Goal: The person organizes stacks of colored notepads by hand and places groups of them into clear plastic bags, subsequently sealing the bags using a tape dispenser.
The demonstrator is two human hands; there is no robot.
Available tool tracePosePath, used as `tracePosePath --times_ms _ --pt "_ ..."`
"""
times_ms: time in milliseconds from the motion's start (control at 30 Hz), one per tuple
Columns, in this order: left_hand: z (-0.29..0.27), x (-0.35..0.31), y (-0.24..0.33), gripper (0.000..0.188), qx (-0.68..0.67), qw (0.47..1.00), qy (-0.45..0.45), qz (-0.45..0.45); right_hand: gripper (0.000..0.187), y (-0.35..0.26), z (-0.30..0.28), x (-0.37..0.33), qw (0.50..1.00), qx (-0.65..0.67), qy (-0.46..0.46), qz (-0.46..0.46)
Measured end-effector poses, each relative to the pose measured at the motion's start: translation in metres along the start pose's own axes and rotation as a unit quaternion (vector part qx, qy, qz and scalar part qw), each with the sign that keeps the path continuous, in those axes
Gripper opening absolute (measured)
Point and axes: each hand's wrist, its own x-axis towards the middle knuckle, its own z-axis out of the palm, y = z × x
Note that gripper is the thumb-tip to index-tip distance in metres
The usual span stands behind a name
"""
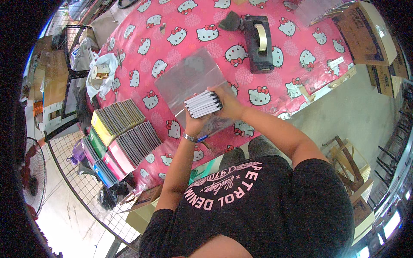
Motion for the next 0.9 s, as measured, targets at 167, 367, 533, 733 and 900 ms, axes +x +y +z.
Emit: tracePosePath --times_ms 167,367,533,733,900 --pt "-0.006 0.002 -0.01 0.079 0.082 0.994 -0.032 0.058 0.095 -0.006 -0.017 0.0 0.991 -0.108 -0.056 -0.051" --pt "-0.013 0.003 -0.013 0.077 0.183 0.978 -0.049 0.082 0.102 -0.102 -0.03 0.008 0.929 -0.329 -0.066 -0.155" --pt "-0.019 0.01 -0.002 0.074 0.083 0.991 -0.1 -0.023 0.087 -0.093 -0.006 0.017 0.836 -0.522 -0.082 -0.146" --pt "-0.077 0.026 0.041 0.078 0.023 0.992 -0.065 -0.105 0.073 -0.082 0.017 0.036 0.946 -0.261 0.137 0.134" --pt "-0.079 0.031 0.028 0.048 -0.08 0.95 0.034 -0.298 0.087 -0.012 0.039 0.058 0.911 -0.1 0.158 0.368"
